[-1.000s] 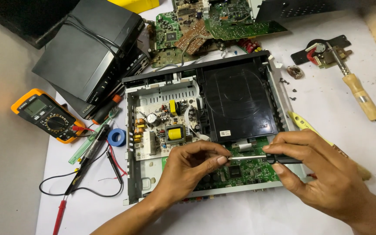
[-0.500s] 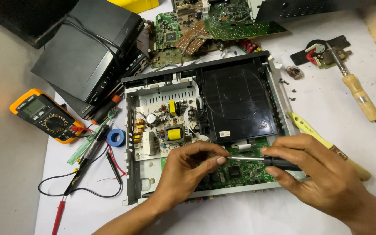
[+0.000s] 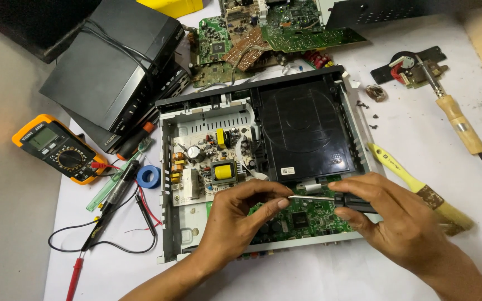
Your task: The person installs a black hard drive into an open electronic device chassis, aligning it with the circuit board and securing it with screws. They use a screwdriver to fasten the drive and adjust internal components within the device.
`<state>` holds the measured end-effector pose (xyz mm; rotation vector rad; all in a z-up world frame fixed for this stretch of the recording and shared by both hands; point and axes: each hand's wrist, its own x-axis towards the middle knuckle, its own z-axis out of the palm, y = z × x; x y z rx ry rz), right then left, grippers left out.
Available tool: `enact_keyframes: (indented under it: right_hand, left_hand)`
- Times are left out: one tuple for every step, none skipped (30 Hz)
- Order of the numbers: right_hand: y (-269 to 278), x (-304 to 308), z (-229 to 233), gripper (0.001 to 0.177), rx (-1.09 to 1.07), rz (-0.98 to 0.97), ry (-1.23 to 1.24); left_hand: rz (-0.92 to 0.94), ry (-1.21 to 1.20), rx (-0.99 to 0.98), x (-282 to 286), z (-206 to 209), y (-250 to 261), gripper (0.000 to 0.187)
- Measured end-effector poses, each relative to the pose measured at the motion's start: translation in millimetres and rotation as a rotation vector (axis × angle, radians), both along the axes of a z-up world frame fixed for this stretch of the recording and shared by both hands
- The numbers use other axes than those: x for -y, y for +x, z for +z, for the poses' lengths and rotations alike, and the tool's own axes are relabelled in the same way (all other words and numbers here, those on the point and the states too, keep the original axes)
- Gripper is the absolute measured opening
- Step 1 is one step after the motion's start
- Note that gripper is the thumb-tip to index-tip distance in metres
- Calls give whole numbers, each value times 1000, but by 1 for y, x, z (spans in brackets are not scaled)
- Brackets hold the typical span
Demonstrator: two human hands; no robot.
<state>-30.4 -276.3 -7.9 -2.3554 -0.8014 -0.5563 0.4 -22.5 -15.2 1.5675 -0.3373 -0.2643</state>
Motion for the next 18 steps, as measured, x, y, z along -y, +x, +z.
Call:
enact_keyframes:
  right_hand:
    - [0,0,0,37,1,0,-1]
    - [0,0,0,36,-18,-1,7]
    - [0,0,-1,36,-38,-1,17]
    - [0,0,-1,36,-37,0,16]
    - [1,-1,-2,35,-29,-2,31]
    - [1,-1,-3,34,-21,-3,45]
    - [1,0,-3,34,-20,-3,44]
    - [1,1,-3,34,-37,-19,35]
    - [0,2,-3,34,-56,-35,26]
    - [0,2,-3,34,-56,-35,26]
    - [-1,2,-3,32,-69,-69,56]
    - [-1,3,-2,29,-82,-103,85]
    - [-3,6,-6,29,-82,-107,84]
    - [-4,10,-9,30,-84,-173,103]
    - [-6,14,-12,33,-85,-243,121]
    - [-7,18,-10,33,-85,-251,119]
    - [-7,22,-9,32,-101,-315,135]
    - [-8,26,-8,31,-116,-378,151]
  left_hand:
    - [0,-1,1,0,-1,0,17]
    - [-15,-10,9,0,-2,0,19]
    - [-29,-18,17,0,-2,-1,21]
    - [-28,-18,18,0,-1,-1,21]
    - [-43,-7,27,0,1,-1,24]
    - [-57,5,36,-1,3,0,27]
    - [-57,4,37,0,4,-1,27]
    - [-65,0,50,0,6,-1,29]
    - [-73,-3,62,1,7,-1,31]
    - [-73,-3,62,0,8,-1,31]
    - [-74,7,57,0,8,-1,33]
    - [-75,18,52,0,8,-1,36]
    - [-79,17,51,0,7,-1,36]
    - [-67,-11,48,0,5,-1,39]
    - [-58,-41,44,1,4,-1,41]
    - [-67,-44,44,0,5,-2,41]
    - [-53,-16,57,0,5,-2,39]
    - [-38,13,71,-1,5,-2,37]
